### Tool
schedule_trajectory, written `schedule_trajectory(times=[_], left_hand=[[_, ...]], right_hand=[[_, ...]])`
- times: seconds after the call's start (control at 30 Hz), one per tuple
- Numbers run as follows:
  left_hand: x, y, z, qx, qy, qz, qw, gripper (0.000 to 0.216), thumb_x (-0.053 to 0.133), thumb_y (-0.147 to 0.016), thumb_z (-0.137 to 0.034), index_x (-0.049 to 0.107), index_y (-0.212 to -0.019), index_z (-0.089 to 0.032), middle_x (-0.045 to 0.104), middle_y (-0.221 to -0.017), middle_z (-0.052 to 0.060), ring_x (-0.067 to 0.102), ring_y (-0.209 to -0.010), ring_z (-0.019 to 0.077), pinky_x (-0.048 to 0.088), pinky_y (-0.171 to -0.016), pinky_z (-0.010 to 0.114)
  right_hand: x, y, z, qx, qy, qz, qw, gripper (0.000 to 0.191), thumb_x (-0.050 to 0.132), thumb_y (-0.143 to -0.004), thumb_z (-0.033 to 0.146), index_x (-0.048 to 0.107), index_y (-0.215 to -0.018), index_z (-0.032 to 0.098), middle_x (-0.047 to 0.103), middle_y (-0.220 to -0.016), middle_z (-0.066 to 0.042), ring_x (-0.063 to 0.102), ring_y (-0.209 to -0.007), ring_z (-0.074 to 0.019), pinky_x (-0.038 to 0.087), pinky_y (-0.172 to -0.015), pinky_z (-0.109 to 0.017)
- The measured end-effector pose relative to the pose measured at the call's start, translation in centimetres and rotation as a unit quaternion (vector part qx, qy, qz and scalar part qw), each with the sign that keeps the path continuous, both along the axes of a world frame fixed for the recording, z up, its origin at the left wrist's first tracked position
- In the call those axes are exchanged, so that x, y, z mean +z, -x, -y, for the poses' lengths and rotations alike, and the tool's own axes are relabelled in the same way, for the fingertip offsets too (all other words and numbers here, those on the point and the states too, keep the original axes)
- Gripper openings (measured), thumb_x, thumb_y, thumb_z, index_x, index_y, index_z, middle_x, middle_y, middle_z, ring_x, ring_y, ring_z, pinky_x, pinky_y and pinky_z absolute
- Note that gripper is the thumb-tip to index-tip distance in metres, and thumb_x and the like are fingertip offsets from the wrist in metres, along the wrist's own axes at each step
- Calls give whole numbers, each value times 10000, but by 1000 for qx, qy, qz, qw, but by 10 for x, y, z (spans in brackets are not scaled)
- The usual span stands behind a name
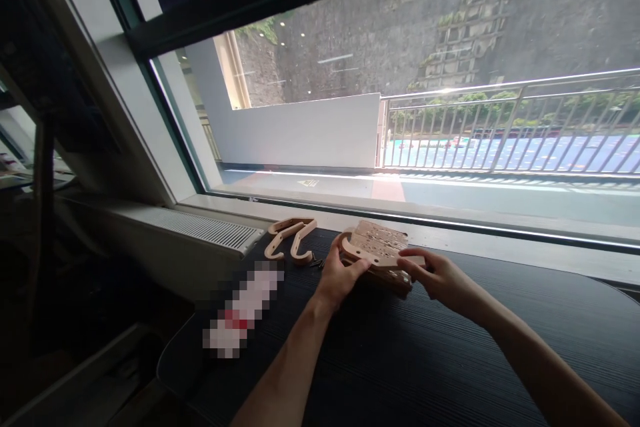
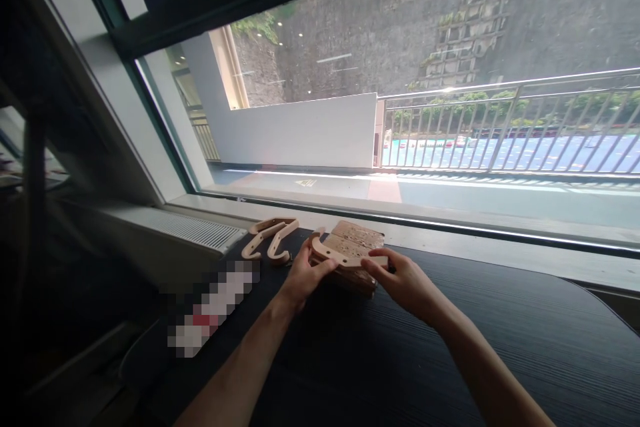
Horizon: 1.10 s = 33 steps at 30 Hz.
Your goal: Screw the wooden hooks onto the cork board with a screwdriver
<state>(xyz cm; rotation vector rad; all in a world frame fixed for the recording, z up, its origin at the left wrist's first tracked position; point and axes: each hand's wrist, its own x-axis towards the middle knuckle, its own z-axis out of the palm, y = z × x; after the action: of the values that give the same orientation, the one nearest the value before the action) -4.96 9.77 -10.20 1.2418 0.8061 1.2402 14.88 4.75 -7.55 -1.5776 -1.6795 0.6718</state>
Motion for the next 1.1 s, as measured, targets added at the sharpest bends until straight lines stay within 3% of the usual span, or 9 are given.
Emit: schedule_trajectory(times=[0.1,0.2,0.3,0.57,0.9,1.0,1.1], left_hand=[[1,-3,-1,13,107,92,990,480,714,-696,-234,512,-1129,-183,635,-1074,88,633,-932,211,528,-804,326],[-2,-5,0,-54,194,127,971,385,675,-731,-281,540,-1071,-161,653,-1023,104,647,-890,229,553,-742,355],[-4,-8,3,-111,234,117,959,364,617,-760,-275,531,-1095,-162,669,-979,105,654,-882,247,561,-713,395],[4,-9,8,-93,231,80,965,358,571,-737,-167,502,-1088,-149,672,-937,106,667,-783,237,568,-633,382],[1,-6,5,-103,229,70,965,338,578,-722,-144,512,-1053,-143,672,-855,100,660,-756,244,564,-623,392],[2,-6,4,-104,223,67,967,337,591,-717,-156,518,-1046,-148,670,-865,97,657,-767,243,560,-623,385],[4,-6,5,-98,220,63,968,361,610,-705,-164,514,-1053,-166,669,-870,85,655,-774,242,555,-629,386]], right_hand=[[11,13,3,22,-30,8,999,447,491,-816,531,666,-1015,171,685,-745,-56,618,-638,-192,457,-528,-274],[19,20,6,15,-56,21,998,413,498,-820,528,676,-977,189,700,-893,-68,633,-810,-228,479,-654,-300],[21,18,8,11,-58,23,998,394,496,-827,511,679,-959,187,703,-924,-69,631,-854,-240,477,-696,-313],[20,5,8,49,-37,10,998,418,499,-829,479,690,-984,141,699,-874,-75,621,-774,-208,468,-662,-288],[17,-1,8,75,2,-3,997,492,483,-824,533,671,-1035,130,619,-646,-19,505,-507,-120,381,-466,-234],[16,0,7,74,6,-9,997,501,476,-829,533,664,-1050,125,625,-675,-31,536,-560,-139,402,-492,-245],[19,-5,10,81,11,0,997,483,532,-802,513,651,-1090,144,655,-843,-65,581,-735,-176,447,-602,-268]])
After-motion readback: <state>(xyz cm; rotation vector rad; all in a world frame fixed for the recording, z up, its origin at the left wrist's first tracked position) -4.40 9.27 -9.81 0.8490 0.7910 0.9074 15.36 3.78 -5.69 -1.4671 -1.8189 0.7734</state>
